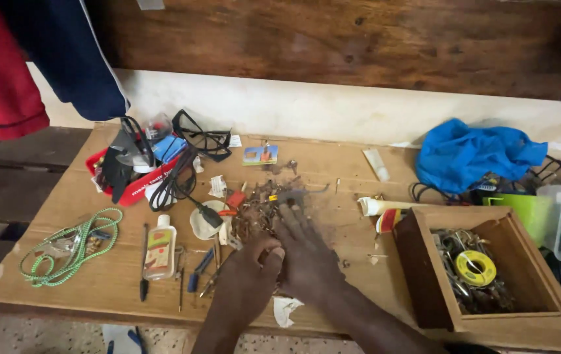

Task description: Sorting through a pile of small metal and electronic components on a workbench

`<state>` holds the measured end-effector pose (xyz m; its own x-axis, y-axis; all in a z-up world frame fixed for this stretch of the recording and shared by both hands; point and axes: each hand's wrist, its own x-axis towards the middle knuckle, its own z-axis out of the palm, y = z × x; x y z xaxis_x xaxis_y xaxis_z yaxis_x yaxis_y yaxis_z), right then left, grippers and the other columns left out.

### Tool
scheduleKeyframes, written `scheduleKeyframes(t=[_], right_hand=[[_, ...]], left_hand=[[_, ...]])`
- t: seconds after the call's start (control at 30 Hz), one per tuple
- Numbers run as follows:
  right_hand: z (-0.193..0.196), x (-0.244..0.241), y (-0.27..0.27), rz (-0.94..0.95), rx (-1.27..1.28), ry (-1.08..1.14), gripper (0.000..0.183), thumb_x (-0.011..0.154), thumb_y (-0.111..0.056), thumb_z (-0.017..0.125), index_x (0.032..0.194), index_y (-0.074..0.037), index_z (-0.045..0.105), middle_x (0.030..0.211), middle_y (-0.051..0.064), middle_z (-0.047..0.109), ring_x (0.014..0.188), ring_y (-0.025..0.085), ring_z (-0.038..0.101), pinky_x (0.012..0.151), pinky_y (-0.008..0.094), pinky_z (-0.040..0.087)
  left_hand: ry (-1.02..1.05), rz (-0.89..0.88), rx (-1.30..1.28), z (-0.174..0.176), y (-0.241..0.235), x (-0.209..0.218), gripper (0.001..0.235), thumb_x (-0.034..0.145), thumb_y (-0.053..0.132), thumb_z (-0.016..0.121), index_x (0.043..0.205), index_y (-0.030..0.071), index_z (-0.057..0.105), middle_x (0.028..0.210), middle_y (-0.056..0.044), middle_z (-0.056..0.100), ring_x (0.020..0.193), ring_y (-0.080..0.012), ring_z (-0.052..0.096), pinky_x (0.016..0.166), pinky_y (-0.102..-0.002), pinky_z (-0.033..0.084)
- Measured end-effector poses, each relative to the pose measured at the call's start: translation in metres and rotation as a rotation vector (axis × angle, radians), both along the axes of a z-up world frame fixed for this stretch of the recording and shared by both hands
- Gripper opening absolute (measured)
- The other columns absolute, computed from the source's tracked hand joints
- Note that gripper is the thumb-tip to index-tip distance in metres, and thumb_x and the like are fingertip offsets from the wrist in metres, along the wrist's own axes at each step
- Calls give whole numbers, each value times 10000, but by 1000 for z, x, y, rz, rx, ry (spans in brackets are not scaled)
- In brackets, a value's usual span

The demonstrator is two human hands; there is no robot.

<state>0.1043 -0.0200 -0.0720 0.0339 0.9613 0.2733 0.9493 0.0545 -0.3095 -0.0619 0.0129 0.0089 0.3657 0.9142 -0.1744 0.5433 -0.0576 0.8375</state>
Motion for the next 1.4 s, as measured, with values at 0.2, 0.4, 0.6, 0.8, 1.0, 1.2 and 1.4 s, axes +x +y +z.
scheduleKeyframes(t=[0.2,0.4,0.6,0.8,1.0,1.2,1.4], right_hand=[[70,-8,-33,151,15,236,564,860,-54,617,1424,-64,584,1545,224,568,1318,409,637,902,466,608],[76,32,-11,-403,-295,448,217,1075,-219,515,1141,-152,709,1117,18,723,887,180,691,826,394,575],[69,60,37,-401,-433,25,228,980,-232,605,1008,-147,815,1036,67,745,1063,247,637,901,481,575],[41,75,61,-443,-209,167,378,959,-296,582,1038,41,733,1134,242,662,976,402,663,883,535,541],[72,66,55,-332,-340,-49,237,970,-167,587,866,-83,782,972,120,734,983,297,631,854,482,539],[97,133,11,-371,-32,252,467,845,-3,539,1188,-188,796,1252,48,692,1127,286,659,993,408,514],[114,225,-79,-395,-178,-318,415,795,-119,663,1196,-143,770,1253,103,771,1132,353,717,948,492,578]], left_hand=[[154,-3,-89,-1,2,-5,355,913,376,607,1201,261,778,928,-56,833,789,-234,765,749,-375,595],[216,-27,-88,1,-2,-9,391,897,436,595,1202,278,781,908,-71,827,834,-281,764,791,-415,581],[141,-71,-18,-33,-5,-6,411,862,419,598,1154,210,799,996,-64,860,911,-307,794,830,-419,595],[241,-92,-26,-20,1,-13,363,913,473,607,1169,291,789,969,-12,837,890,-256,783,824,-399,600],[164,-45,0,-13,6,-8,313,879,396,594,1089,313,812,825,5,826,762,-242,769,734,-394,590],[131,23,-72,-12,9,-7,316,929,399,586,1117,256,796,890,-25,821,758,-227,749,723,-375,571],[211,105,164,-38,17,-11,244,923,319,572,992,215,781,882,-113,819,787,-395,761,730,-517,591]])
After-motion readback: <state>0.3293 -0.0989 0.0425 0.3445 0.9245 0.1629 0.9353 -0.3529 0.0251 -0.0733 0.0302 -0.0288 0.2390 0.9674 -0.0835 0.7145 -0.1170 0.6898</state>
